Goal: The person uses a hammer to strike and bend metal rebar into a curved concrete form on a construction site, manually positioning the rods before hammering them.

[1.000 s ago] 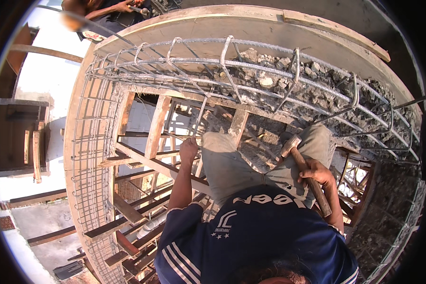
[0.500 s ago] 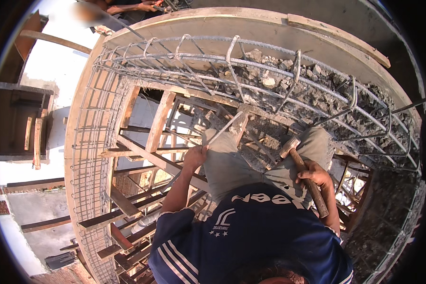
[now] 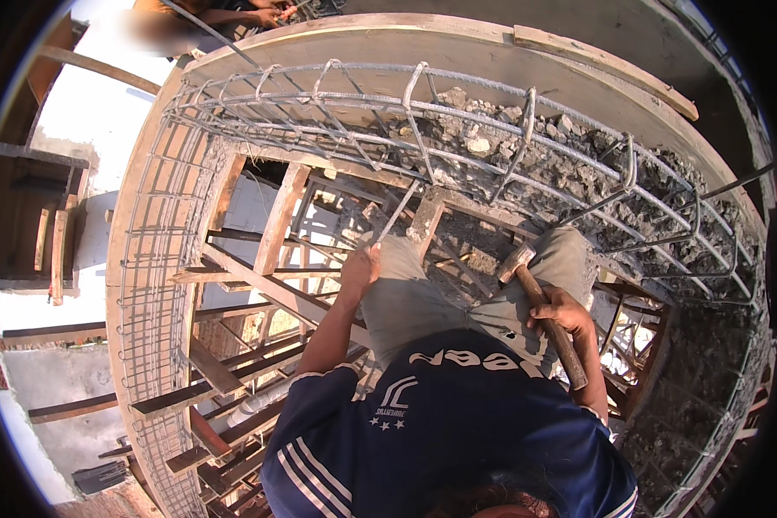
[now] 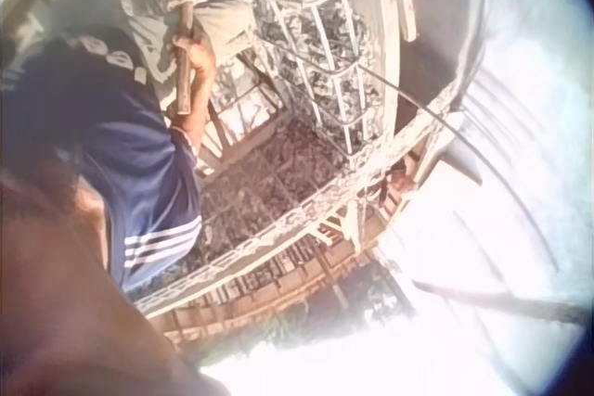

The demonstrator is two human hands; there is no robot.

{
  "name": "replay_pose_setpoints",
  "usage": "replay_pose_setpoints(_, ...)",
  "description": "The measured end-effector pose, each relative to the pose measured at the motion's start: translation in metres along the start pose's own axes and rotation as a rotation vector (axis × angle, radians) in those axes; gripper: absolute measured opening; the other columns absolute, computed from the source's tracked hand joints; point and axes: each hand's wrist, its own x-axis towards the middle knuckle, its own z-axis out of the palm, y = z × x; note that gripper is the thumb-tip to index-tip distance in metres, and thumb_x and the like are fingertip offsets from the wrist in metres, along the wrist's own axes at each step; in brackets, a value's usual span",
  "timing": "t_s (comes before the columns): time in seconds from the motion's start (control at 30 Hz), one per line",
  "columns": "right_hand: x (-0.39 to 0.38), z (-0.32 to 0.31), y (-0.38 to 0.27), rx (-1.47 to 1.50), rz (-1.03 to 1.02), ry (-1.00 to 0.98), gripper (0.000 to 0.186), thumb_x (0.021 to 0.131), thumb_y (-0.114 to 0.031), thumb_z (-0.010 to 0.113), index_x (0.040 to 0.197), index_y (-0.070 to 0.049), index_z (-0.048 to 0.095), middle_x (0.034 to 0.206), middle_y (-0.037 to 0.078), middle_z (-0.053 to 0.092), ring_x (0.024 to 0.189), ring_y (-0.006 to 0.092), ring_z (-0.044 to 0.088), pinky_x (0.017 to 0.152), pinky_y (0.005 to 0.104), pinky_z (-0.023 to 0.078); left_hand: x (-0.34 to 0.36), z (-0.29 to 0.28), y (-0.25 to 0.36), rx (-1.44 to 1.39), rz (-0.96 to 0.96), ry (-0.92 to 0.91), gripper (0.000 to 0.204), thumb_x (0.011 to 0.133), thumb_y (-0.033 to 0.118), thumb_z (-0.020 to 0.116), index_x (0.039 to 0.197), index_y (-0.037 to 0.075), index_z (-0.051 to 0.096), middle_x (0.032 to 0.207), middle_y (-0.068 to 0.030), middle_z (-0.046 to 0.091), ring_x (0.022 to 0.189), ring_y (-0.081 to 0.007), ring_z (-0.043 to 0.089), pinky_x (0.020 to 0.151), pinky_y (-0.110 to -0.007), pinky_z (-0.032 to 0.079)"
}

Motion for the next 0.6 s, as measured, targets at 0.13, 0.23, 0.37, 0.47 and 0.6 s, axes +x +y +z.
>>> replay_pose_setpoints(0.13, -0.006, 0.008, -0.005, 0.031, -0.033, -0.003, 0.051, 0.078, -0.013, 0.072, 0.12, 0.008, 0.051, 0.08, 0.015, 0.069, 0.06, 0.0228, 0.067, 0.053, 0.0339, 0.054, -0.025, -0.023, -0.001, 0.144, 0.114, -0.125, 0.057, 0.101, 0.051, 0.037, 0.097, 0.004, 0.069, 0.094, -0.0277, 0.068, 0.094, -0.0455, 0.065, 0.084, -0.052, 0.051)
replay_pose_setpoints(0.23, -0.007, 0.003, -0.003, 0.038, -0.026, 0.0, 0.049, 0.079, -0.013, 0.072, 0.118, 0.009, 0.051, 0.079, 0.016, 0.069, 0.061, 0.0234, 0.068, 0.053, 0.0342, 0.054, -0.048, -0.044, 0.021, 0.156, 0.078, -0.171, 0.055, 0.1, 0.05, 0.041, 0.095, 0.002, 0.068, 0.091, -0.0281, 0.068, 0.093, -0.0444, 0.065, 0.083, -0.052, 0.052)
replay_pose_setpoints(0.37, -0.009, 0.005, -0.004, 0.033, -0.008, 0.024, 0.048, 0.079, -0.012, 0.072, 0.117, 0.008, 0.051, 0.078, 0.016, 0.068, 0.06, 0.024, 0.067, 0.053, 0.0347, 0.054, -0.053, -0.041, 0.014, -0.034, 0.057, -0.021, 0.052, 0.1, 0.046, 0.044, 0.092, 0.001, 0.068, 0.089, -0.0279, 0.068, 0.089, -0.0447, 0.066, 0.079, -0.053, 0.052)
replay_pose_setpoints(0.47, -0.009, 0.008, -0.006, 0.03, -0.022, 0.02, 0.047, 0.079, -0.012, 0.071, 0.117, 0.008, 0.051, 0.079, 0.016, 0.068, 0.061, 0.0238, 0.067, 0.054, 0.0352, 0.055, -0.038, -0.026, -0.003, -0.024, -0.034, 0.055, 0.051, 0.1, 0.045, 0.045, 0.092, 0.0, 0.068, 0.089, -0.0277, 0.068, 0.087, -0.046, 0.066, 0.078, -0.054, 0.052)
replay_pose_setpoints(0.6, -0.008, 0.011, -0.007, -0.002, -0.058, 0.041, 0.052, 0.077, -0.011, 0.071, 0.121, 0.009, 0.051, 0.079, 0.014, 0.067, 0.063, 0.0228, 0.067, 0.056, 0.0346, 0.055, -0.026, -0.016, 0.014, -0.044, 0.054, 0.028, 0.049, 0.1, 0.042, 0.047, 0.088, -0.002, 0.067, 0.088, -0.029, 0.067, 0.085, -0.0482, 0.064, 0.076, -0.055, 0.05)
